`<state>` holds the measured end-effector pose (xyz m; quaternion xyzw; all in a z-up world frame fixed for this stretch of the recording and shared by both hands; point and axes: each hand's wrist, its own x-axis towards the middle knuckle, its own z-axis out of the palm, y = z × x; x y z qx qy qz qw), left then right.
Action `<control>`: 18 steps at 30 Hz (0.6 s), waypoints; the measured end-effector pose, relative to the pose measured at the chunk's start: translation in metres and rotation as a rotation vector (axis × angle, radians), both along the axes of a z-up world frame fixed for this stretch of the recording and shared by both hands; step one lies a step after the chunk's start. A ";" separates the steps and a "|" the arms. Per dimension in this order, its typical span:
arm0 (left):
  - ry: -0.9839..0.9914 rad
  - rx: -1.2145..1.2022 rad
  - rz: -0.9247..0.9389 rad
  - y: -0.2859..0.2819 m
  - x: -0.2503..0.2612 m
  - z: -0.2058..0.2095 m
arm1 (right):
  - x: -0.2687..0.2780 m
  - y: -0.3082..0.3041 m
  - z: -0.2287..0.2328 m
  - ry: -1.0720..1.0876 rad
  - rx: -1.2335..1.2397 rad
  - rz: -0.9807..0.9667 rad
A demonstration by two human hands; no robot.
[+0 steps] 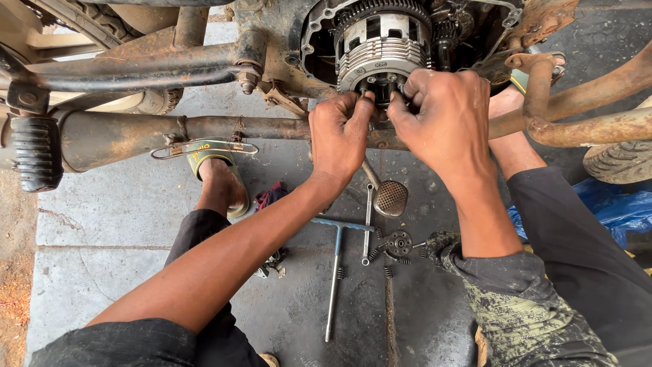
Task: The recorder is disassembling and working on the clutch assembly of a motorcycle engine.
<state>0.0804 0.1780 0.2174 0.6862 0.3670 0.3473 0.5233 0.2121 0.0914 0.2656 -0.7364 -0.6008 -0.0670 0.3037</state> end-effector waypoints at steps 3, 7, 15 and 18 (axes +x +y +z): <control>0.036 0.058 0.037 0.001 0.001 0.005 | 0.000 0.003 -0.005 0.135 0.018 -0.045; 0.029 0.059 0.002 0.005 0.002 0.005 | 0.002 0.004 -0.005 0.131 -0.007 -0.078; -0.017 0.003 0.022 0.006 0.007 -0.001 | 0.010 0.007 -0.007 -0.050 0.039 -0.009; 0.033 0.012 0.016 0.006 0.006 0.004 | 0.010 0.009 -0.007 -0.017 0.042 0.005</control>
